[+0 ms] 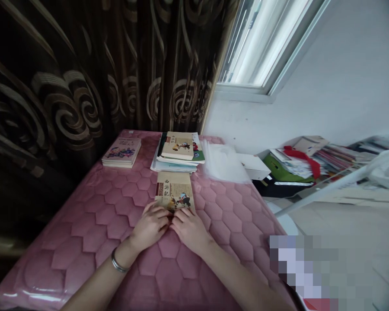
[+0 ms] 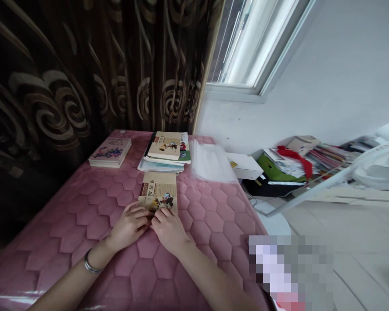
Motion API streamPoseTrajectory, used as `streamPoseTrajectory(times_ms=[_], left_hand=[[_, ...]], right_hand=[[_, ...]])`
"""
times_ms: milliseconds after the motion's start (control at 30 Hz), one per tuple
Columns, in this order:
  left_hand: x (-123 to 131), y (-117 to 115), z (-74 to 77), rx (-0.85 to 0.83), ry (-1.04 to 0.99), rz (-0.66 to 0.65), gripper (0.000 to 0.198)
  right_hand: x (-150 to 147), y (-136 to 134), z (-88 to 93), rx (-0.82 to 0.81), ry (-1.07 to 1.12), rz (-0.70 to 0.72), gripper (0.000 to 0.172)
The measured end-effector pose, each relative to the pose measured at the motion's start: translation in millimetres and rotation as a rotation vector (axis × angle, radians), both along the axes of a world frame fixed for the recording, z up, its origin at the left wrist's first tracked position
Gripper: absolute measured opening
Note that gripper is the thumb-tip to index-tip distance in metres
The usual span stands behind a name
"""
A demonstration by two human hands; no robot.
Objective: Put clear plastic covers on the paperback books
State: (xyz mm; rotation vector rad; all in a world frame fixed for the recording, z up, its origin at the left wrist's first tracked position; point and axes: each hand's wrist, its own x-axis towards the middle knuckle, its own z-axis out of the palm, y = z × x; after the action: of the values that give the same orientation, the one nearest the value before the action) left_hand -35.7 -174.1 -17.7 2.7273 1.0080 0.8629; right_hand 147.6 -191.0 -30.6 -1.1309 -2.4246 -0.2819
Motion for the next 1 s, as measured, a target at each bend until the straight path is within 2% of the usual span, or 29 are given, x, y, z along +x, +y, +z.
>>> streamPoseTrajectory(times_ms=[100,267,400,500,600,700,767,833,900,1000], left_hand=[[-13,3,0.7,-0.064,0.036,0.011,0.016],[-34,11,5.7,-0.111,0.009,0.041,0.015],[-41,14,8.7,-0.168,-0.034,0.018,0.019],[-45,15,7.6,-0.254,-0.077,0.001,0.018],[-45,15,3.6,-0.409,-0.188,-0.009,0.014],[-41,17,1.1,-0.521,-0.265,0.02,0.006],[-34,20,1.7,-0.533,-0.249,0.117,0.011],[-26,24,4.1,-0.545,-0.181,0.296,0.017],[-18,28,7.6,-0.578,-0.097,0.488,0.014],[-10,35,13.3,-0.659,-0.051,0.645,0.016]], right_hand=[[10,0,-2.5,0.01,0.081,0.032,0.006],[47,-10,-4.1,-0.053,0.207,0.031,0.017],[66,-13,-3.2,-0.107,0.252,0.056,0.023],[73,-12,4.8,-0.204,0.287,0.117,0.029],[78,-10,17.0,-0.374,0.346,0.149,0.033],[74,1,24.9,-0.496,0.429,0.1,0.021],[65,13,25.2,-0.478,0.474,-0.016,0.023],[54,28,22.7,-0.42,0.488,-0.162,0.026],[44,41,19.4,-0.398,0.475,-0.275,0.021],[37,53,14.8,-0.435,0.459,-0.313,0.016]])
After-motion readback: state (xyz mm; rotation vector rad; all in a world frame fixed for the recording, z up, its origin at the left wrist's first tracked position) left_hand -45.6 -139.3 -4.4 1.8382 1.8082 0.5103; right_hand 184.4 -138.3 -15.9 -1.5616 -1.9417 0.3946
